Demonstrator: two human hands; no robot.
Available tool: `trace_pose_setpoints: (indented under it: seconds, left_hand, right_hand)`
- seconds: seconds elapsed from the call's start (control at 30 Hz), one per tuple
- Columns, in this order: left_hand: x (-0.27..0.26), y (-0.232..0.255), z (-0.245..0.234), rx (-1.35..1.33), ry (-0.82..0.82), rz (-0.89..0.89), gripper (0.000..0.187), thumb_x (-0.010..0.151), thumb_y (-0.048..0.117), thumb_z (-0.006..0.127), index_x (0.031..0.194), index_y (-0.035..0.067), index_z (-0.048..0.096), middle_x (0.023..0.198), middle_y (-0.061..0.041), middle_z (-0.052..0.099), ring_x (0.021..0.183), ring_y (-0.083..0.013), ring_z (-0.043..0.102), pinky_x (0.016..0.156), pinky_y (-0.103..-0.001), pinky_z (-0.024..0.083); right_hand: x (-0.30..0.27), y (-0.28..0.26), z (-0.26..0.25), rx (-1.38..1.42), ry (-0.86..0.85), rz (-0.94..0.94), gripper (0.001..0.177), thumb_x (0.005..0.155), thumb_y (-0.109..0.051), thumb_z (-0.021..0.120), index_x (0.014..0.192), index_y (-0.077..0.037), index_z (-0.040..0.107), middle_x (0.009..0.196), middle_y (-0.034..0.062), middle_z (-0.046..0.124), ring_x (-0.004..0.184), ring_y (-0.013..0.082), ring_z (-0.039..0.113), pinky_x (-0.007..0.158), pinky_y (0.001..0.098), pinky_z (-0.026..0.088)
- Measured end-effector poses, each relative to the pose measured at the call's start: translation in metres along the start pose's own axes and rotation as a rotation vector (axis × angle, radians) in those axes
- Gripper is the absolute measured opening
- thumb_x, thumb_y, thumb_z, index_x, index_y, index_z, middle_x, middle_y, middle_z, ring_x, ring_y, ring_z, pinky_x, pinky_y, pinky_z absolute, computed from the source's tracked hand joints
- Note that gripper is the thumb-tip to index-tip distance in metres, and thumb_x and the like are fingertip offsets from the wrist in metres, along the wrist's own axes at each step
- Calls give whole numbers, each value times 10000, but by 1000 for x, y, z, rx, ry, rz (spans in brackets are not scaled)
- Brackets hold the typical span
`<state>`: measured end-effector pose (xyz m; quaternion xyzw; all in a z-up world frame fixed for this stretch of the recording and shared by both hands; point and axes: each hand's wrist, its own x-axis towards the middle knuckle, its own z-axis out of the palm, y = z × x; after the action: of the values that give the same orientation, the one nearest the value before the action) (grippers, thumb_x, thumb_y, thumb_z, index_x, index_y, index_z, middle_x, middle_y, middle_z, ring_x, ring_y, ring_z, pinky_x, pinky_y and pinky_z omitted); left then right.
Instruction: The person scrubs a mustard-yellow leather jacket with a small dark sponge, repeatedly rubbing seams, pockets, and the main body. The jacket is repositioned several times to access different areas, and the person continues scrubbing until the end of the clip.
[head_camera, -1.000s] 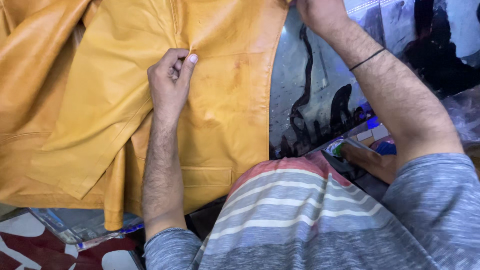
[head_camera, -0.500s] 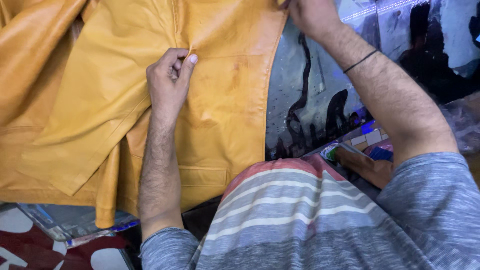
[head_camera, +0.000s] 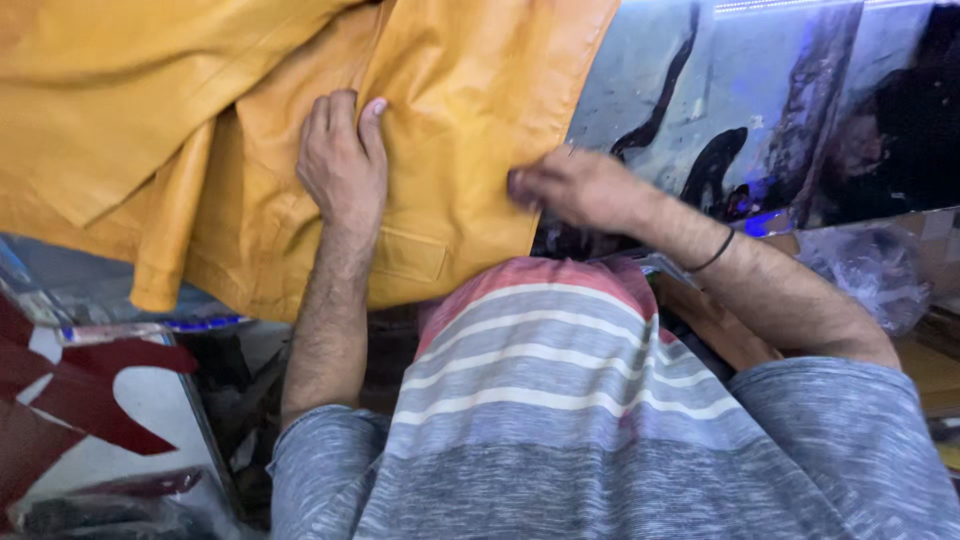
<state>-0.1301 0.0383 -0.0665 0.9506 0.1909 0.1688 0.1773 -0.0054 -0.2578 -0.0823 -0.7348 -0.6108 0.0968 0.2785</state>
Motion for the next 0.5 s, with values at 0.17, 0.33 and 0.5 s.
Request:
trace_pose_setpoints:
  seconds: [0.17,0.33,0.5]
  left_hand:
    - [-44,-11,-6,152,125,-3,279,1047,367,654,1026,89,640,971,-113,613,896,-354,610,767,-497,480]
    - [-49,-21,-24,172,204,9,194,1070,297,676,1032,112,630,971,-78,597,896,-316,622,727,-460,496]
    - [-36,-38,-45,97,141,200,154,1064,210,719,1023,86,637,935,-85,572,858,-302,639,670,-432,504]
  right_hand:
    - [-31,43,21,31,268,326,376,955,35,665,1325,-34,673,1131,147,621,1020,315,664,876,419,571]
    - [-20,7,30,-29,188,128,390,885,17,690,1270,-41,679,1101,157,620,989,341,659,852,441,569]
    - [-22,-46,52,-36,202,320,402,833,44,673,1225,-43,691,1071,175,615,977,342,652,829,438,566]
